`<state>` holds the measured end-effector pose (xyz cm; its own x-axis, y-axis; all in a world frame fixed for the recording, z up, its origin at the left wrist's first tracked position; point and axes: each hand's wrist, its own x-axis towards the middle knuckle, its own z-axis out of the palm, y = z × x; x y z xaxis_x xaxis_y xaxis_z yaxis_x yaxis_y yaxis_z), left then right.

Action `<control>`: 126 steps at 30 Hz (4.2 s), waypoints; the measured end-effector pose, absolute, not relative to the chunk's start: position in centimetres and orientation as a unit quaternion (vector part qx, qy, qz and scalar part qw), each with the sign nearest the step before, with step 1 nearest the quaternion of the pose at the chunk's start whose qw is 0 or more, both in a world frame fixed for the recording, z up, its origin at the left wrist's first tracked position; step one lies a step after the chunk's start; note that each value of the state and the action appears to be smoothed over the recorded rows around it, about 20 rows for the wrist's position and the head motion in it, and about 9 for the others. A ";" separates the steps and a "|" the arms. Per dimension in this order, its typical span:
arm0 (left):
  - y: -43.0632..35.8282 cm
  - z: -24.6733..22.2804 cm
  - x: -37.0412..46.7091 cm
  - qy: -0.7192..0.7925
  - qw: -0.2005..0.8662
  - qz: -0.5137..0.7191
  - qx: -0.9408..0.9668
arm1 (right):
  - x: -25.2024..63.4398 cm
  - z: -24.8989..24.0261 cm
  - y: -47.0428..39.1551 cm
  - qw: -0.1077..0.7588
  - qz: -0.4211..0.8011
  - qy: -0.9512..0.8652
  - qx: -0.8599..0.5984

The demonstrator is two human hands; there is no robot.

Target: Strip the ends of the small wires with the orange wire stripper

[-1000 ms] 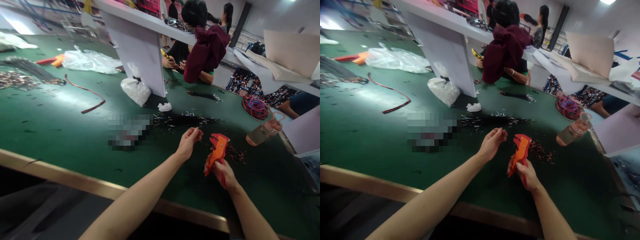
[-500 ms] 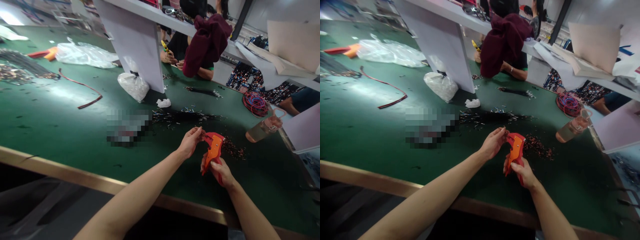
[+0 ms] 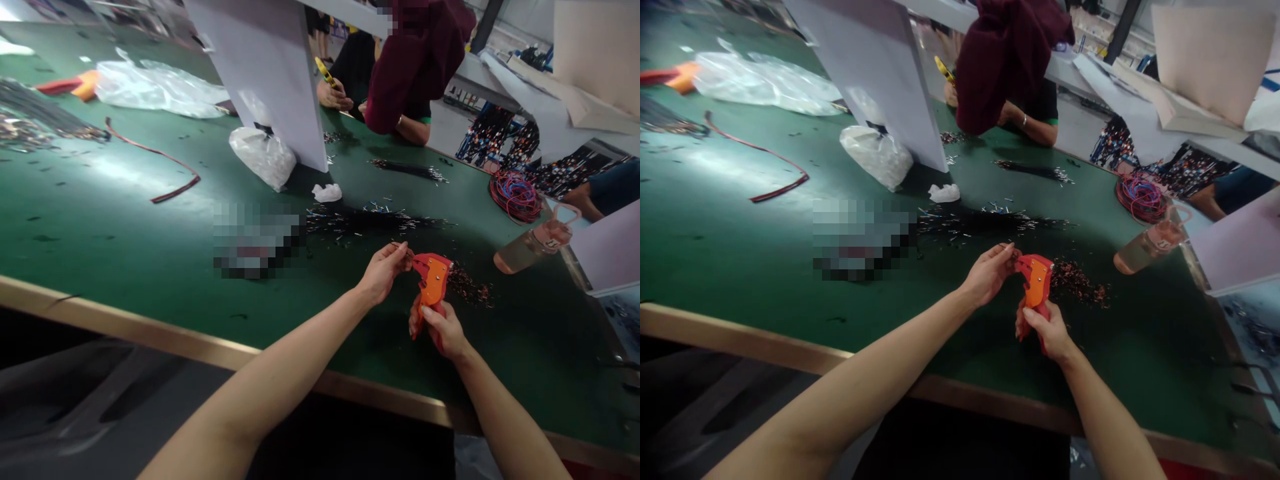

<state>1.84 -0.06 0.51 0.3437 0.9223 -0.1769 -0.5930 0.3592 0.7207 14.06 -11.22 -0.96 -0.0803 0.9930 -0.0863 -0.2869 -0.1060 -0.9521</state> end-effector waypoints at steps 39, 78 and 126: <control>0.7 0.6 1.1 0.355 0.564 0.628 0.402 | 15.9 -0.6 -10.8 0.162 0.010 -0.762 -0.627; -1.7 0.4 2.3 0.305 0.669 0.490 0.468 | 17.3 -2.3 -10.5 0.503 -0.008 -0.616 -0.607; -1.0 -0.6 1.0 0.379 0.593 0.589 0.396 | 15.8 -1.1 -10.6 0.525 0.360 -0.504 -0.583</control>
<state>0.99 -1.01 -0.60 0.0178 0.9997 0.0171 -0.3991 -0.0085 0.9169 15.82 -10.64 -1.09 0.2320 0.9665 0.1100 0.2095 0.0607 -0.9759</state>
